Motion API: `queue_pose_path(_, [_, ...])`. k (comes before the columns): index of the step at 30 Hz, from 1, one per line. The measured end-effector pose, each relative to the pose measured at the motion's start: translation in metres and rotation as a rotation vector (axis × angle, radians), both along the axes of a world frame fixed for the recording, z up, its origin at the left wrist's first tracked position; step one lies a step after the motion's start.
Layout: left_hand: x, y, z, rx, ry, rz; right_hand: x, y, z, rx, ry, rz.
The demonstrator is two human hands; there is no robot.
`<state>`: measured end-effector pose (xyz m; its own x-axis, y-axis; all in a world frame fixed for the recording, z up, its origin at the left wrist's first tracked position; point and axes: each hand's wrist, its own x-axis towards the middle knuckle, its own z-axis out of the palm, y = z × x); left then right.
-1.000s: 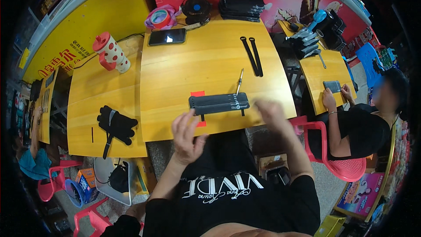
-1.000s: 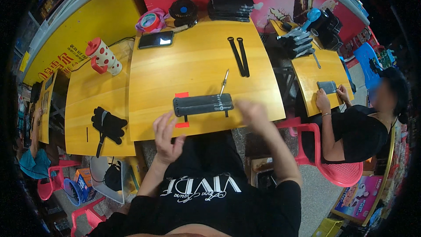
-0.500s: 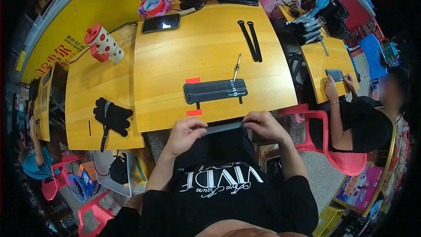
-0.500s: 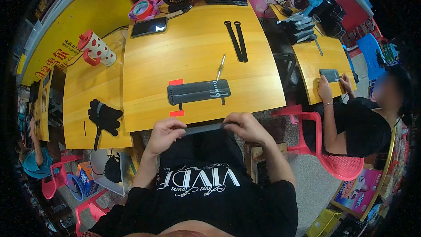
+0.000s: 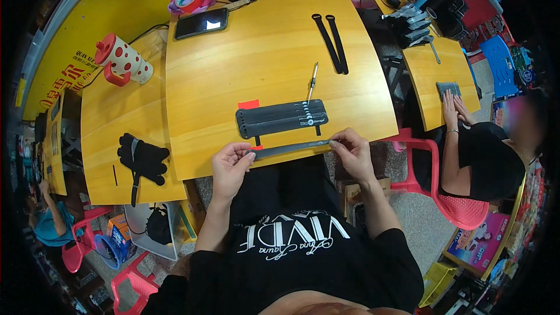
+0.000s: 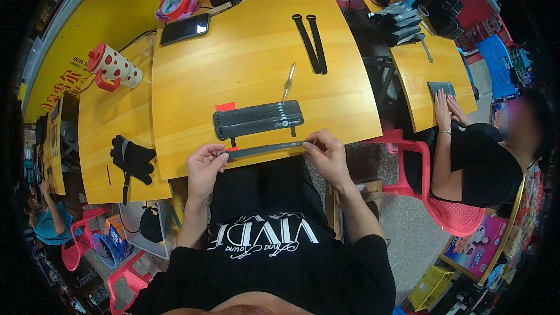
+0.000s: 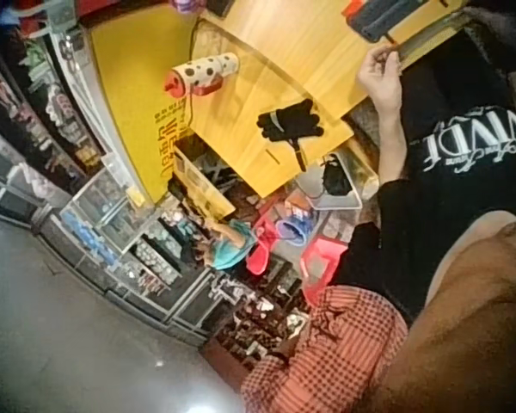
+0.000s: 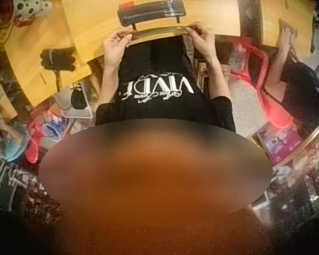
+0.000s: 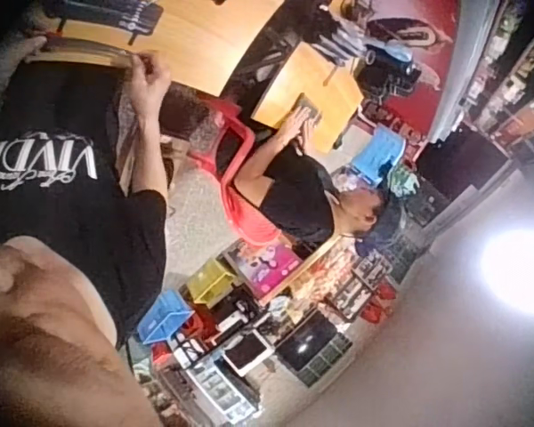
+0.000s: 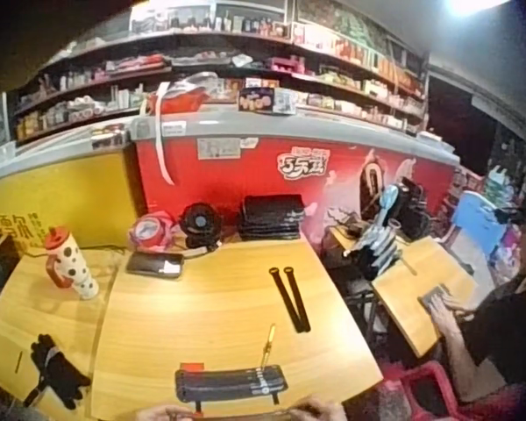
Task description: The recorder is assembling small black textile or plastic strips onto a base template on a yellow table.
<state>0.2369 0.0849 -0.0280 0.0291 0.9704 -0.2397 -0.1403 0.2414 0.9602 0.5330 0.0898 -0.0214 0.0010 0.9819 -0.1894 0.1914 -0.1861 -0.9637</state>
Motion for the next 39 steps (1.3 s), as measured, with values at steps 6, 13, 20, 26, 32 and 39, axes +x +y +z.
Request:
queue_pose_path(6, [-0.001,0.009,-0.002,0.034,-0.002,0.101,-0.014,0.011,-0.003,0.032,0.133,-0.123])
queue_pose_path(13, [0.0,0.019,-0.006,0.049,0.038,0.138,-0.012,0.027,-0.018,0.162,0.073,-0.053])
queue_pose_path(20, [0.002,0.022,-0.004,0.022,0.075,0.136,-0.021,0.03,-0.018,0.188,0.001,-0.203])
queue_pose_path(26, [0.002,0.024,-0.002,-0.011,0.085,0.149,-0.024,0.034,-0.017,0.335,-0.186,-0.207])
queue_pose_path(32, [0.004,0.026,0.0,-0.003,0.119,0.162,-0.022,0.037,-0.02,0.295,-0.165,-0.209])
queue_pose_path(39, [-0.001,0.027,-0.002,-0.021,0.072,0.156,-0.023,0.037,-0.017,0.248,-0.125,-0.217])
